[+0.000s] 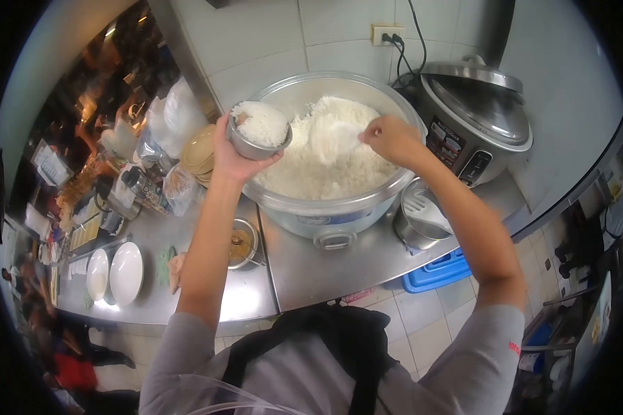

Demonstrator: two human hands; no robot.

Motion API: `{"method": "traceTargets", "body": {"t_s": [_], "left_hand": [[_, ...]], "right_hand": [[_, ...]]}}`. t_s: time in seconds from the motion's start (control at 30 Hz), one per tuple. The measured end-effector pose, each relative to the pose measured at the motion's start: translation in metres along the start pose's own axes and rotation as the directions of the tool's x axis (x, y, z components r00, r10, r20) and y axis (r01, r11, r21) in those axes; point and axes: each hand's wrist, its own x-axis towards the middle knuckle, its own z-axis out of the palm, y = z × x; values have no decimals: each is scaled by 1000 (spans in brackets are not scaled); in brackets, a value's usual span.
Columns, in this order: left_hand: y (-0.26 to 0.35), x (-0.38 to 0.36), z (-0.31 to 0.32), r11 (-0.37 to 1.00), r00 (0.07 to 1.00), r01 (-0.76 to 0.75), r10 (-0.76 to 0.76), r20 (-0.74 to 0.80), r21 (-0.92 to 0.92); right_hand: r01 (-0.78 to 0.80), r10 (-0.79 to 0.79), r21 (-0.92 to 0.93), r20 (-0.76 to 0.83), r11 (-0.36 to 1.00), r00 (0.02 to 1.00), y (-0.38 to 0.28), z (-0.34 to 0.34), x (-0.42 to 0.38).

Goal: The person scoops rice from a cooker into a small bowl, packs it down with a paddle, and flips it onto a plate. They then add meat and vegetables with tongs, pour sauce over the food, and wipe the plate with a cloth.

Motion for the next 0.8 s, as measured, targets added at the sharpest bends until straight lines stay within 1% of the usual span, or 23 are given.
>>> {"method": "traceTargets", "body": {"t_s": [0.03,0.07,0.13,0.17,0.2,0.27,0.3,0.37,0.5,0.57,0.6,0.67,0.7,0.77,0.8], "left_hand": [[-3,4,-1,1000,1000,14,-14,-1,-14],[-6,7,-1,999,1000,30,-30,-3,-28],[-14,11,6,999,999,34,-35,-28,-24],[-18,13,10,999,998,38,-39,-54,-24],[-21,15,13,999,998,38,-39,-48,-23],[-25,18,18,999,989,35,-39,-142,-32],[-26,16,22,999,989,30,-34,-141,-32],[-26,13,27,999,986,-13,19,-163,37],[-28,19,23,998,988,-20,29,-149,63],[-27,16,25,1000,979,1,-3,-204,-9],[-24,15,24,1000,980,-8,7,-199,-2],[-19,13,21,1000,996,-13,11,-84,-26],[-16,13,21,999,996,-21,19,-82,-24],[-13,13,22,999,1000,28,-28,7,-34],[-12,15,22,999,1000,23,-23,13,-26]], "right_hand": [[0,-1,-4,-165,1000,986,-5,1,1],[2,-2,-2,-168,1000,986,-15,3,0],[33,2,153,-224,988,975,-44,11,-4],[221,-191,77,-284,972,939,-47,27,-3],[397,-379,-13,-327,918,866,-50,45,-2],[357,-363,-75,-304,931,881,-67,65,-9],[361,-367,-76,-304,929,879,-72,71,-16],[368,-377,-88,-307,926,874,-81,76,-25],[336,-359,-130,-270,933,893,-86,76,-25],[438,-463,-149,-273,886,843,-71,60,-11],[444,-469,-151,-281,883,837,-69,45,-8],[349,-319,19,-362,937,876,-66,14,-5],[356,-326,17,-365,934,872,-68,15,-3],[453,-466,-144,-447,880,763,-74,24,4],[456,-468,-145,-455,878,757,-80,31,2]]}}
